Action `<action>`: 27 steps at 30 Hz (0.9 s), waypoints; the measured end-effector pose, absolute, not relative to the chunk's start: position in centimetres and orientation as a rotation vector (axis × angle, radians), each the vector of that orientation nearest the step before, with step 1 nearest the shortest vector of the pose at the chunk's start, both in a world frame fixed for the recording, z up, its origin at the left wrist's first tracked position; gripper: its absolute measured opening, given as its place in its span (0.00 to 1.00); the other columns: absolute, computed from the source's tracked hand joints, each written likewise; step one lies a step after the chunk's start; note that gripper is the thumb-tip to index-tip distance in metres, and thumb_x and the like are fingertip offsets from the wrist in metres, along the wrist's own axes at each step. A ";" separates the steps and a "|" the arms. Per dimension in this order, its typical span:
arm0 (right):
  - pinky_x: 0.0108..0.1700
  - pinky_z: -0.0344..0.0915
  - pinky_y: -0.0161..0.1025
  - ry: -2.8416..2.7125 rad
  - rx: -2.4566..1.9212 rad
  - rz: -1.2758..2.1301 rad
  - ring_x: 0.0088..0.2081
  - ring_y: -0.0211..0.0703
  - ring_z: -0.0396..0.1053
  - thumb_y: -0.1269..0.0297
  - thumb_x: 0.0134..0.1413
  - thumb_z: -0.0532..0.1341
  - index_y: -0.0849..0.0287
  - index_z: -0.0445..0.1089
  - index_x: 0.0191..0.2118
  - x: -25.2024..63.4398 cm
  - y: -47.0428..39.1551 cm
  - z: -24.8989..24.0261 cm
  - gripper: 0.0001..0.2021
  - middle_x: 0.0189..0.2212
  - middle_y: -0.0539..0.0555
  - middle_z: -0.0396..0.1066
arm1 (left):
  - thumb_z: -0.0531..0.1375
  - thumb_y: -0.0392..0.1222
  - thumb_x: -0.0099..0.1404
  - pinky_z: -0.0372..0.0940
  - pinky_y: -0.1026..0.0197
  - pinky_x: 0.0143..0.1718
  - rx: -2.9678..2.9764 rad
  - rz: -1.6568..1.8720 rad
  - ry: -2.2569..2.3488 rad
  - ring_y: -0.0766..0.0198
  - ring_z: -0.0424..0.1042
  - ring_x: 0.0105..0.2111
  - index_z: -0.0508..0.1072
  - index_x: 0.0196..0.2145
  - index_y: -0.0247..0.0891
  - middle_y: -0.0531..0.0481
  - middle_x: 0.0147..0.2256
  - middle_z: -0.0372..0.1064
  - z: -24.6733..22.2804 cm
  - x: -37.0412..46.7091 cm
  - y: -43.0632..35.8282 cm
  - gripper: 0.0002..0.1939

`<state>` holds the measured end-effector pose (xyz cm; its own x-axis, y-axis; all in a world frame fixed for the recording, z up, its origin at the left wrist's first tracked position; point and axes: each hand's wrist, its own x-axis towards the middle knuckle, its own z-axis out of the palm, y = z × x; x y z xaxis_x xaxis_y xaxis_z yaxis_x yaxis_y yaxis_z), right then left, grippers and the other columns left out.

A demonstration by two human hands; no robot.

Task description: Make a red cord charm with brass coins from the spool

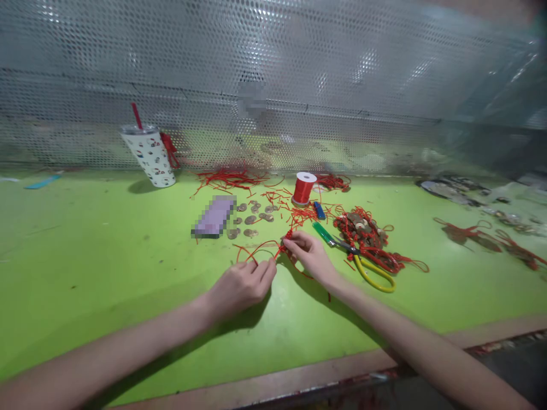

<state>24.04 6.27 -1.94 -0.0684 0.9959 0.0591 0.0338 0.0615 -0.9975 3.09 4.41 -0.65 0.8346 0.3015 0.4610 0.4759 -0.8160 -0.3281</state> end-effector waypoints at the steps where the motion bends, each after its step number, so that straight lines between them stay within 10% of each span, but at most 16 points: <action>1: 0.29 0.63 0.36 -1.301 -1.168 1.164 0.27 0.39 0.67 0.46 0.48 0.69 0.58 0.68 0.35 24.2 6.5 -2.1 0.20 0.25 0.49 0.71 | 0.45 0.23 0.67 0.63 0.63 0.20 -2.565 -0.506 -0.558 0.62 0.71 0.21 0.72 0.44 0.30 0.46 0.27 0.73 -0.7 3.3 3.8 0.18; 8: 0.27 0.59 0.36 -1.431 -1.192 0.988 0.26 0.39 0.65 0.46 0.56 0.64 0.57 0.67 0.35 24.6 6.2 -1.4 0.18 0.26 0.50 0.70 | 0.53 0.41 0.72 0.65 0.61 0.16 -2.842 -0.478 -0.629 0.60 0.73 0.20 0.70 0.53 0.28 0.37 0.37 0.77 0.3 4.2 -0.5 0.17; 15: 0.30 0.61 0.38 -1.530 -1.244 0.808 0.27 0.41 0.65 0.50 0.59 0.63 0.57 0.68 0.31 25.0 6.5 -0.6 0.15 0.27 0.51 0.69 | 0.62 0.46 0.65 0.72 0.57 0.22 -3.179 -0.949 -0.499 0.59 0.76 0.24 0.77 0.49 0.50 0.45 0.36 0.80 1.2 1.2 -1.0 0.15; 22: 0.38 0.67 0.42 -1.633 -1.104 0.868 0.34 0.43 0.72 0.56 0.58 0.65 0.56 0.72 0.37 24.5 6.1 0.8 0.09 0.32 0.53 0.75 | 0.67 0.47 0.62 0.69 0.43 0.52 -2.937 -1.348 -0.976 0.47 0.72 0.52 0.69 0.55 0.35 0.36 0.50 0.74 2.9 3.4 5.9 0.26; 27: 0.39 0.69 0.43 -1.687 -1.040 0.898 0.35 0.44 0.74 0.54 0.58 0.66 0.56 0.73 0.35 23.5 5.6 2.8 0.10 0.32 0.53 0.77 | 0.69 0.46 0.57 0.70 0.51 0.46 -3.566 -1.414 -1.414 0.53 0.75 0.46 0.70 0.49 0.38 0.41 0.47 0.74 2.4 5.5 9.6 0.24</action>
